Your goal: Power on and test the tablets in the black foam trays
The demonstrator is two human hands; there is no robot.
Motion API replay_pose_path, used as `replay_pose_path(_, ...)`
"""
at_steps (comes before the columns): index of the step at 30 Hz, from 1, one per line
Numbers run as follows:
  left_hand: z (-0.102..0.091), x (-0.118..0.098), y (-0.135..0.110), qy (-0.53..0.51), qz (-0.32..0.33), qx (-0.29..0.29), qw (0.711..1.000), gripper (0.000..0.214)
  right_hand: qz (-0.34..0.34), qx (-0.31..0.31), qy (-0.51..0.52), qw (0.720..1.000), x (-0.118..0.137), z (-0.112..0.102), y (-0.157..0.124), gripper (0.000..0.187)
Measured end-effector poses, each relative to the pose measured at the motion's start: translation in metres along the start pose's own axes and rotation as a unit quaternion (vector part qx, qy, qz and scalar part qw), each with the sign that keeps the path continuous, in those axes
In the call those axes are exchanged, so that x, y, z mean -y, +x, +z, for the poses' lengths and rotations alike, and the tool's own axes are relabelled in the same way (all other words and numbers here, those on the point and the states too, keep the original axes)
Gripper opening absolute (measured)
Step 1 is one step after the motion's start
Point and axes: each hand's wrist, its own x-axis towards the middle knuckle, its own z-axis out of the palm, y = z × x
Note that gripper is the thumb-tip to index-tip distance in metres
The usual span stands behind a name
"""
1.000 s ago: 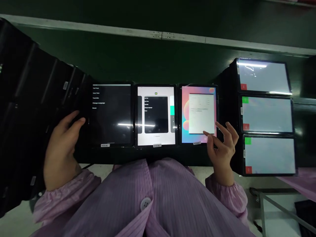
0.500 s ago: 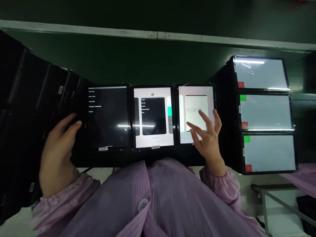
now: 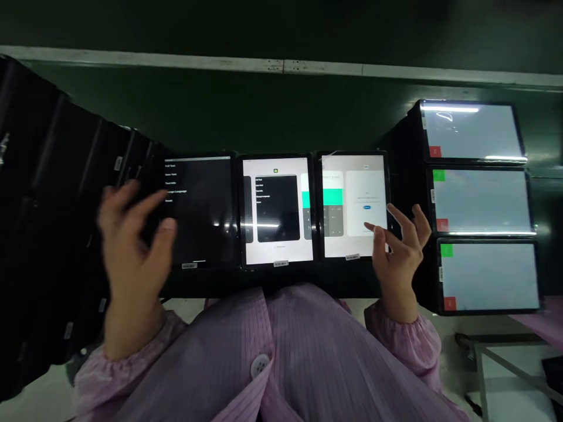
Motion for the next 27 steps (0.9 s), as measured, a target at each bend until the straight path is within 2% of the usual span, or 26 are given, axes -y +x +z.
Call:
replay_pose_path(2,0.015,-0.026,-0.005,-0.003,0.065,0.054,0.996,0.035,0.013,-0.014,-0.005,1.0,-0.003,0.0,0.0,0.027)
replay_pose_path(5,0.043,-0.054,-0.012,0.017,0.122,0.144,0.982,0.032,0.015,-0.017,-0.001,1.0,-0.001,-0.001,0.002,0.027)
replay_pose_path(7,0.057,-0.064,-0.014,0.033,0.144,0.177,0.973,0.036,0.008,-0.02,0.007,1.0,0.003,-0.001,0.003,0.025)
replay_pose_path(10,0.068,-0.07,-0.013,0.053,0.155,0.197,0.967,0.039,-0.006,-0.013,0.02,1.0,0.008,-0.002,0.004,0.025)
replay_pose_path(15,0.07,-0.074,-0.007,0.07,0.143,0.218,0.963,0.038,-0.022,0.023,0.032,0.999,0.016,0.001,0.004,0.027)
replay_pose_path(19,0.067,-0.072,-0.007,0.046,0.134,0.198,0.97,0.04,-0.035,0.06,0.024,0.997,0.025,0.009,0.005,0.028)
replay_pose_path(22,0.064,-0.069,-0.007,0.032,0.121,0.189,0.974,0.04,-0.022,0.091,0.025,0.995,0.022,0.011,0.004,0.029)
replay_pose_path(27,0.057,-0.065,-0.008,0.028,0.087,0.179,0.98,0.039,0.048,0.04,0.006,0.998,0.002,0.0,0.001,0.027)
